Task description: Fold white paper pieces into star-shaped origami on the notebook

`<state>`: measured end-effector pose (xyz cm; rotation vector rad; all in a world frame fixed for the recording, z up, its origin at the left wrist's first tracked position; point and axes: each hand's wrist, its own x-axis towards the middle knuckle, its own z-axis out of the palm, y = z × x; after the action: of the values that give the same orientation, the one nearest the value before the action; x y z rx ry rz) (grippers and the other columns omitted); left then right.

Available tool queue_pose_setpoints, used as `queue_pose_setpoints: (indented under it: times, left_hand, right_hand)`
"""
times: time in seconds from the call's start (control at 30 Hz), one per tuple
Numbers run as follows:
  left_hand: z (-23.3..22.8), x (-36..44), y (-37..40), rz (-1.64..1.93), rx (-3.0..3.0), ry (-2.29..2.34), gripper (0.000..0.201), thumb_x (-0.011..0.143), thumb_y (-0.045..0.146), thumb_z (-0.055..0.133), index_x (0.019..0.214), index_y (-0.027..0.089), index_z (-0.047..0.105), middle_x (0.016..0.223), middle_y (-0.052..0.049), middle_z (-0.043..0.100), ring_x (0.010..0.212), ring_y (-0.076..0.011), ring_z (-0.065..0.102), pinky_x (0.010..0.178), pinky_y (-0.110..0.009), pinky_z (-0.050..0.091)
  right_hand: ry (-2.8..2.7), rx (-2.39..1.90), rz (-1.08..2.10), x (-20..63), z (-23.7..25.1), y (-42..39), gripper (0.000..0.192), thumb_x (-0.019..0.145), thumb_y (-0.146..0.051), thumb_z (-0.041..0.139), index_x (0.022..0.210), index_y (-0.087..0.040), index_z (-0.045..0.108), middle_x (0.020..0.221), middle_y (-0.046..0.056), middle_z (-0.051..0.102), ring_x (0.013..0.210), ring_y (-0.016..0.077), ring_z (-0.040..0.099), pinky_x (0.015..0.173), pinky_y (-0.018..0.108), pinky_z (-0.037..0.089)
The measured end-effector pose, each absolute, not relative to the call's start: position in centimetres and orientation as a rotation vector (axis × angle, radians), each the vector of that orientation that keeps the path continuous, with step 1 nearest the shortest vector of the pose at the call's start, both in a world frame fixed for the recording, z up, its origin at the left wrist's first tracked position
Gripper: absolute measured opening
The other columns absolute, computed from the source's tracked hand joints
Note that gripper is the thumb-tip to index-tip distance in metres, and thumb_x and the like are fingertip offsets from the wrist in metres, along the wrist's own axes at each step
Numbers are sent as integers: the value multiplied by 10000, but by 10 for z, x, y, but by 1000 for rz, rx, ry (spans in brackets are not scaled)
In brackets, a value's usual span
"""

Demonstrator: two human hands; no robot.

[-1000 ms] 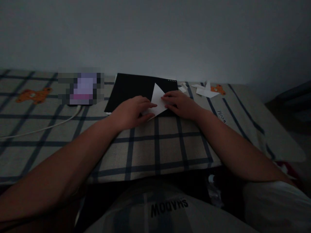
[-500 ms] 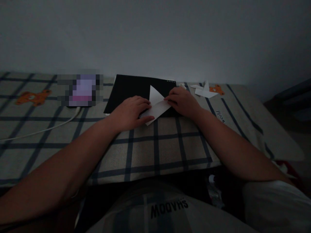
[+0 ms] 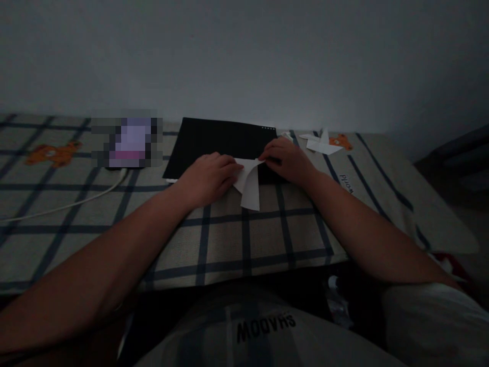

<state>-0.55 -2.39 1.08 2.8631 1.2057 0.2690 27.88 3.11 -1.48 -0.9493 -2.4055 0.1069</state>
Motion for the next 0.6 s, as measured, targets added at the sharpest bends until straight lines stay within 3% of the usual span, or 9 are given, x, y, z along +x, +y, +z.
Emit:
queue_pose_setpoints:
  times: [0.13, 0.3, 0.47, 0.6]
  left_hand:
    - [10, -3, -24, 266, 2893, 1258, 524, 1083, 421, 429, 1409, 146, 733, 1378, -183, 722, 1242, -382, 671, 1040, -559, 559]
    - [6, 1, -24, 324, 2840, 1164, 549, 1097, 356, 376, 1438, 58, 687, 1552, -214, 646, 1448, -359, 592, 1227, -533, 479]
    - [8, 1, -27, 276, 2805, 1288, 550, 1103, 362, 390, 1539, 140, 641, 1576, -179, 646, 1468, -379, 590, 1233, -597, 466]
    - [10, 3, -29, 273, 2799, 1379, 518, 1098, 403, 449, 1520, 192, 665, 1588, -158, 644, 1494, -373, 577, 1306, -633, 362]
  right_hand:
    - [-2443, -965, 96, 274, -12, 27, 280, 936, -135, 590, 1047, -243, 823, 1128, 91, 781, 1121, 300, 655, 965, 465, 517]
    - [-2506, -1016, 19, 269, -7, 23, 272, 961, -156, 585, 1007, -220, 845, 1109, 110, 794, 1095, 300, 661, 896, 428, 504]
    - [-2502, -1052, -25, 270, -6, 23, 283, 985, -169, 589, 1008, -219, 867, 1087, 115, 802, 1064, 304, 656, 853, 423, 491]
    - [-2491, -1066, -19, 271, -7, 23, 302, 991, -168, 591, 1072, -231, 875, 1107, 111, 798, 1075, 299, 657, 859, 421, 491]
